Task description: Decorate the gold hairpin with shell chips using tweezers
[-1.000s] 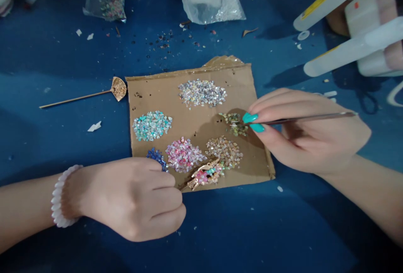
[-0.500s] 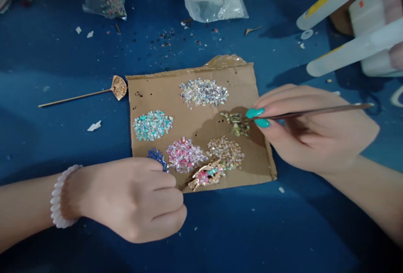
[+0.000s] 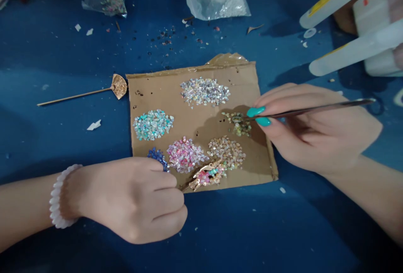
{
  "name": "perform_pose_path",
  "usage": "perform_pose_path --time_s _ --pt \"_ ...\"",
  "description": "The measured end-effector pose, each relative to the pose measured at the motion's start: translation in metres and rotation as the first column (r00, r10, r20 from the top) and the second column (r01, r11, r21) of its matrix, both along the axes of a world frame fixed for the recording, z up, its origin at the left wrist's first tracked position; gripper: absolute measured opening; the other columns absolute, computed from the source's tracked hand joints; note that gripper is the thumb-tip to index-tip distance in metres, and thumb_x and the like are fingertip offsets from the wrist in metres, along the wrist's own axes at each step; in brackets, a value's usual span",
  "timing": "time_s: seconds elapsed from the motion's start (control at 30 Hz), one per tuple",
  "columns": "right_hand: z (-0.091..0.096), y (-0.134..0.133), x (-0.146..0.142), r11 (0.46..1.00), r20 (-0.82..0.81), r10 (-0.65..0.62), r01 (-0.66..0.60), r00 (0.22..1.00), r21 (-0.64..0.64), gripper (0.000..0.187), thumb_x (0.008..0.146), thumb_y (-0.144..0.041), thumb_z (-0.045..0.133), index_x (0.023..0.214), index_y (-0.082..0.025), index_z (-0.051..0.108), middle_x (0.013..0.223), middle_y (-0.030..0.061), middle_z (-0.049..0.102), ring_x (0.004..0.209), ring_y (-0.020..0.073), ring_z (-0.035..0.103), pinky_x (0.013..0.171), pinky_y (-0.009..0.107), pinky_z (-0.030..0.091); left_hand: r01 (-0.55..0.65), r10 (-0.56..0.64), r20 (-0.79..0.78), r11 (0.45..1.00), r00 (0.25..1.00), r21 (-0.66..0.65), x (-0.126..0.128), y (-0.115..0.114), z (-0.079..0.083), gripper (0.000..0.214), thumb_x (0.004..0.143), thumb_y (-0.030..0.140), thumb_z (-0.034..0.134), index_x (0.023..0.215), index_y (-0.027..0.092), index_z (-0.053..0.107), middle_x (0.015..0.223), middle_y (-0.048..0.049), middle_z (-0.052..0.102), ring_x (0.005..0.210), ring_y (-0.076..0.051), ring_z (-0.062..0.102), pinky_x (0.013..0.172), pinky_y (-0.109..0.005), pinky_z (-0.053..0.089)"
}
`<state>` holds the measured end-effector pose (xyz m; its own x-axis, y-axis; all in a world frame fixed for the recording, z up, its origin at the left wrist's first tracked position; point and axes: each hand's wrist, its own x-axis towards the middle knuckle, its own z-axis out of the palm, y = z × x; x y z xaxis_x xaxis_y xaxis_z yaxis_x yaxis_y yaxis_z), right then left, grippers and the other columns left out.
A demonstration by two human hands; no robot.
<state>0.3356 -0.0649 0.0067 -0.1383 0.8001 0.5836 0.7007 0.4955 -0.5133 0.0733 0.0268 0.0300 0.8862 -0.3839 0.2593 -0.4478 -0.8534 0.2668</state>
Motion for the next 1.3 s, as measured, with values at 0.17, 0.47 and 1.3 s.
perform_pose_path --time_s 0.17,0.47,1.3 --pt "0.001 0.0 0.0 1.0 0.015 0.007 -0.007 1.0 0.009 0.029 0.073 0.001 0.06 0.093 -0.021 0.06 0.08 0.0022 0.064 0.076 0.0169 0.065 0.065 0.034 0.053 -0.003 0.003 -0.009 1.0 1.0 -0.01 -0.001 -0.001 0.0 0.02 0.086 0.014 0.053 0.068 0.016 0.062 0.055 0.0024 0.041 0.047 -0.013 0.04 0.04 -0.032 0.026" --pt "0.002 -0.001 -0.002 0.999 0.017 -0.026 0.026 1.0 -0.024 0.027 0.075 -0.002 0.058 0.091 -0.024 0.059 0.077 0.0019 0.064 0.074 0.0178 0.065 0.064 0.036 0.053 -0.002 0.002 -0.007 1.0 1.0 -0.016 -0.001 0.0 0.0 0.017 0.085 0.016 0.057 0.068 0.016 0.06 0.056 0.0027 0.041 0.048 -0.013 0.039 0.04 -0.032 0.026" --pt "0.012 -0.01 -0.017 0.995 0.004 0.076 -0.075 0.997 -0.062 0.028 0.074 0.004 0.057 0.088 -0.021 0.059 0.08 -0.0002 0.063 0.078 0.0138 0.064 0.067 0.034 0.055 -0.021 0.021 -0.026 0.999 0.999 -0.029 0.0 0.001 0.0 0.023 0.087 0.012 0.052 0.067 0.016 0.063 0.055 0.0022 0.042 0.048 -0.013 0.041 0.04 -0.032 0.026"
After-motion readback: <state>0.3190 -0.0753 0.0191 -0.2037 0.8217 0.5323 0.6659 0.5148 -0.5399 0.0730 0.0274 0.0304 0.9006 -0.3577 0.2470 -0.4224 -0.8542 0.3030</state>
